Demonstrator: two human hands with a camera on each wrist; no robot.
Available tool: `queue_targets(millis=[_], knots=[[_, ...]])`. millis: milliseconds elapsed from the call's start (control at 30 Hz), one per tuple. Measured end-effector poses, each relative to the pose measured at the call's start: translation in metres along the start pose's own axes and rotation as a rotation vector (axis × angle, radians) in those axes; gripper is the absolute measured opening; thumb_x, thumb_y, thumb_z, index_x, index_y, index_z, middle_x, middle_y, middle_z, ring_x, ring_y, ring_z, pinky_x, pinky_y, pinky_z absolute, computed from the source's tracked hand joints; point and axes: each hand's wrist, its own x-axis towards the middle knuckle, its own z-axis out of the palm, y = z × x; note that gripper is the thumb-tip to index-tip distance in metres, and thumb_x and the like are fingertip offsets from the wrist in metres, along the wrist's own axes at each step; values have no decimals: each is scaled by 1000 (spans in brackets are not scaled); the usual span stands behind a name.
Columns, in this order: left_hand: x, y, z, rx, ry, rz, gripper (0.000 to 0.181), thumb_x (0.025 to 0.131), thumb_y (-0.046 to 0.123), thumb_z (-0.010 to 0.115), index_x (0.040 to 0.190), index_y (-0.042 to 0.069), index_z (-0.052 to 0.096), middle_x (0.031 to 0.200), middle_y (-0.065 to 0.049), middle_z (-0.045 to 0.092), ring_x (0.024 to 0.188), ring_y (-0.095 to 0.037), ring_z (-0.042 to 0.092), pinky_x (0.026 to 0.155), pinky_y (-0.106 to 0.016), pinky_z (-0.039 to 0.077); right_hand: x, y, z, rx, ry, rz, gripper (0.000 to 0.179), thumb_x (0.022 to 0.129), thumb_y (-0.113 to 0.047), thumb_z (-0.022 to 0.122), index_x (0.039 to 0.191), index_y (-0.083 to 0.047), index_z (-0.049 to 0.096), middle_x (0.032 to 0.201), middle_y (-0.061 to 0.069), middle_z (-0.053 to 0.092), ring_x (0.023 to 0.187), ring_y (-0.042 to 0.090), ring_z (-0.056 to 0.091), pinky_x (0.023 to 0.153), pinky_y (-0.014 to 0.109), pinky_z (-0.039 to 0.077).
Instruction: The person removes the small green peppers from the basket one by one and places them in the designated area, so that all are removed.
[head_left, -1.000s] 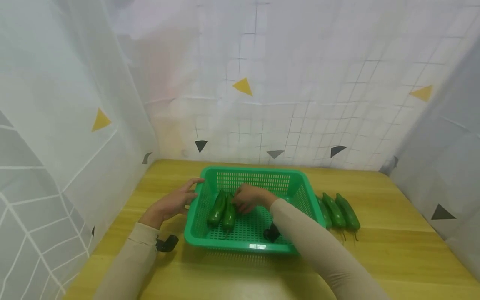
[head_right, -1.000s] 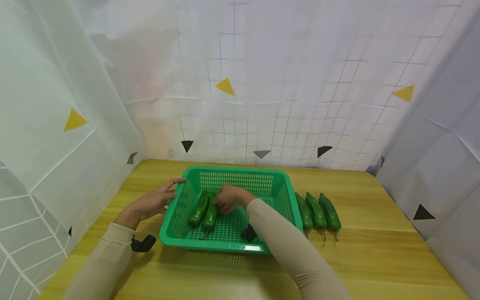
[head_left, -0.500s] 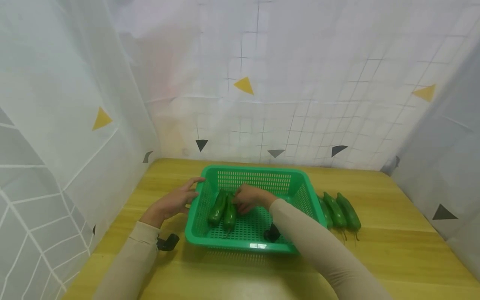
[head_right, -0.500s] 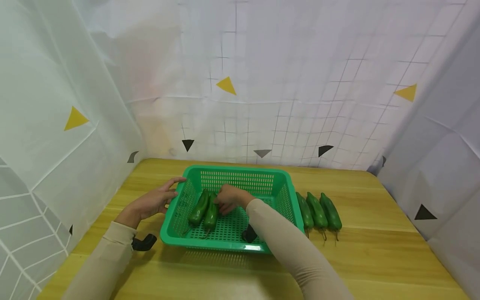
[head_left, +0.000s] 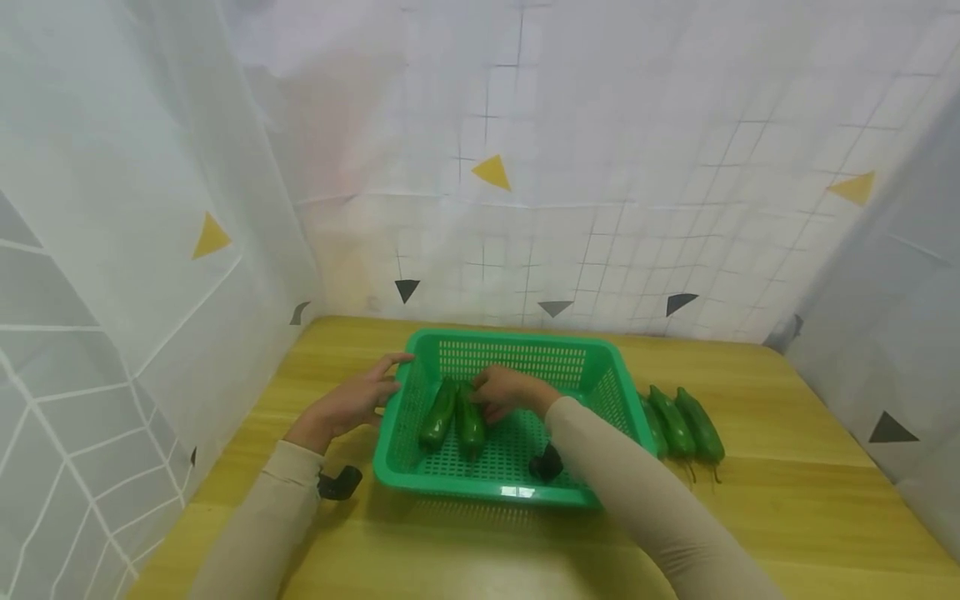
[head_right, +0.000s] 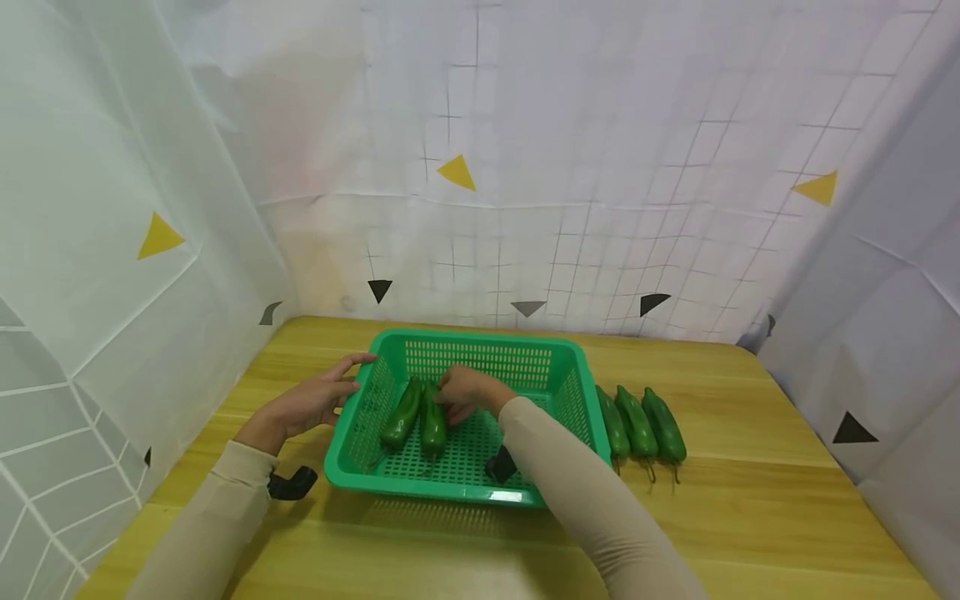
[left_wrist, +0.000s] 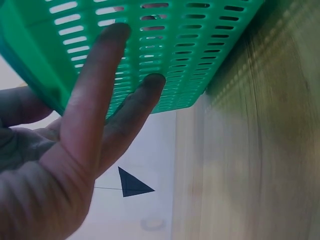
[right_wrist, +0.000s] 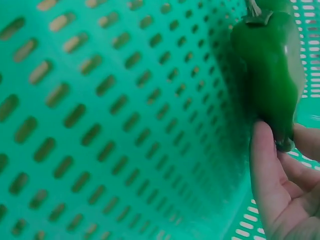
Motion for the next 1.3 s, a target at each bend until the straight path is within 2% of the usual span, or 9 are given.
queue_targets(millis=[167,400,733,1033,1300], knots=[[3,-3,-1,1,10,-8,55,110,17,41,159,21,18,139,-27,48,113,-36,62,86,-51,58,-4,-4,-4,-15,5,-5,48,100,-9,60,143,10,47,125,26,62,100,35,68,77,38,61],[4,-5,-2,2,3,-4,56,110,18,42,159,21,17,138,-26,49,112,-34,62,87,-51,58,-9,-10,-10,-49,37,-7,46,101,-9,59,143,7,49,118,23,64,97,34,69,74,36,61],[2,-4,0,5,18,-17,54,109,17,41,159,21,19,136,-24,49,109,-34,63,85,-51,58,-14,-15,-21,-93,49,-65,47,101,-10,61,145,4,49,120,23,65,95,31,71,73,36,62],[-1,3,2,0,13,-19,54,109,15,41,158,20,19,136,-27,49,111,-36,62,85,-51,58,-25,-9,-46,-37,63,-109,51,101,-9,61,147,6,45,120,25,65,100,34,70,79,39,61],[-1,0,3,14,12,-15,53,109,14,40,158,19,18,136,-28,49,111,-36,62,85,-51,58,-41,-7,-59,43,46,-113,49,104,-8,55,148,9,41,123,27,63,106,37,68,86,43,59]])
